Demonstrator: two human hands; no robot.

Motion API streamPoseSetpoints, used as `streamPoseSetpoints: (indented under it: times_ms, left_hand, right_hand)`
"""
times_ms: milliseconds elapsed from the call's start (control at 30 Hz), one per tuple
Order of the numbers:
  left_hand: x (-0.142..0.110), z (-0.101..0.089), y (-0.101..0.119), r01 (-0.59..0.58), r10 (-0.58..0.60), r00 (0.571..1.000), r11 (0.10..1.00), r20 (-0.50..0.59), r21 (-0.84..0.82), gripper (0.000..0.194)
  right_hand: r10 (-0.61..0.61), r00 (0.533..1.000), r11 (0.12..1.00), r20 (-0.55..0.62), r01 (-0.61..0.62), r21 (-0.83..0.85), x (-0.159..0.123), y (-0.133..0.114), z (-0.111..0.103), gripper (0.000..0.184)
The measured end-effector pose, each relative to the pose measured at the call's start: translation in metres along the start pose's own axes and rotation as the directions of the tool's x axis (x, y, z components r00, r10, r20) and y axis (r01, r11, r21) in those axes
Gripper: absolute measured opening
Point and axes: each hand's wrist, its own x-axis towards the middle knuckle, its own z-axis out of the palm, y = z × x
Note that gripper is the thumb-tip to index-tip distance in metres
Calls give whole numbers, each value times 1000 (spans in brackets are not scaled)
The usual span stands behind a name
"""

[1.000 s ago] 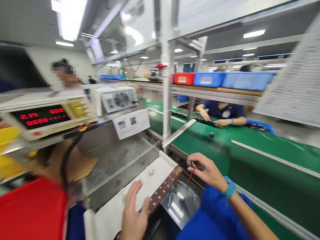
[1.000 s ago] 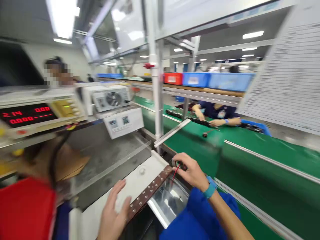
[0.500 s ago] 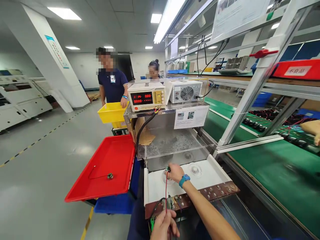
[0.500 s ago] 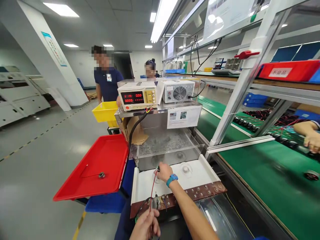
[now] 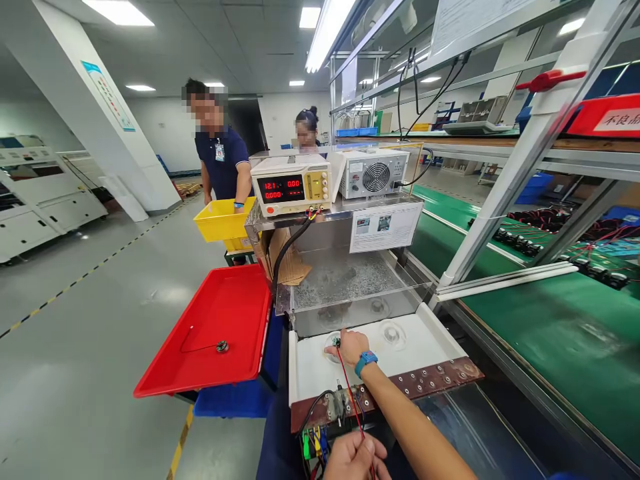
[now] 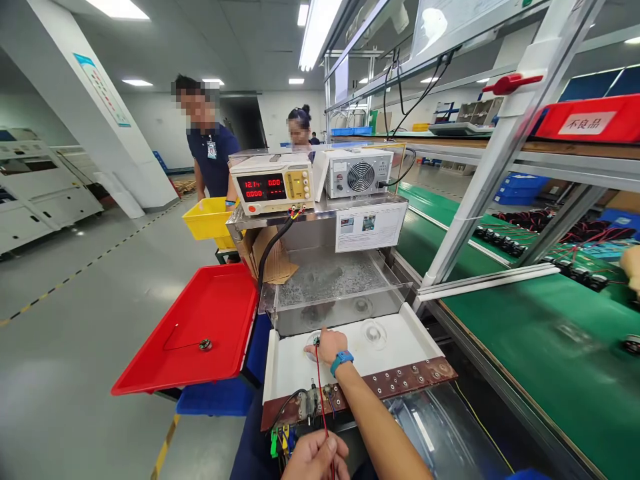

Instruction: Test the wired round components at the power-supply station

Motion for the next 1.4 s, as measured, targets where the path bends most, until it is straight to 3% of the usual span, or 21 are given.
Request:
streamPoseSetpoints:
  times_ms: [100, 233, 367, 467, 533, 633, 800, 967, 1133, 1400]
  left_hand:
    - [5, -4, 29, -80, 83, 986, 996, -148, 28, 69]
    - [17, -20, 73, -199, 232, 924, 971, -304, 135, 64]
    - [34, -32, 98, -251, 308, 886, 947, -346, 199, 62]
    - [44, -34, 105, -229, 261, 923, 963, -282, 140, 57]
    - [48, -33, 107, -202, 212, 954, 977, -212, 68, 54]
    - [53, -33, 105, -210, 215, 966, 976, -146, 54, 52]
    - [67, -37, 92, -255, 311, 928, 931, -205, 260, 54]
    - [78, -41, 81, -302, 428, 885, 828, -184, 473, 37]
    - [81, -44, 72, -241, 418, 888, 779, -192, 579, 25]
    - [83, -46, 69, -183, 403, 896, 719, -187, 671, 26]
  right_hand:
    - [-2, 1000, 1000, 16, 2, 6, 0, 1, 3, 73]
    - [-76, 997, 996, 18, 75, 50, -1, 7, 6, 63]
    - [-194, 979, 979, 64, 190, 73, -2, 10, 5, 38]
    - [-182, 978, 982, 99, 176, 62, 1, 11, 4, 36]
    - [-168, 979, 984, 112, 160, 77, 3, 11, 4, 36]
    - [-134, 985, 985, 111, 121, 121, 7, 13, 8, 34]
    - [-128, 987, 982, 98, 112, 154, 14, 17, 17, 39]
    - [-125, 987, 981, 97, 108, 162, 15, 18, 18, 42]
    - [-128, 989, 980, 69, 116, 161, 11, 17, 15, 42]
    - [-116, 991, 979, 63, 104, 174, 10, 17, 14, 40]
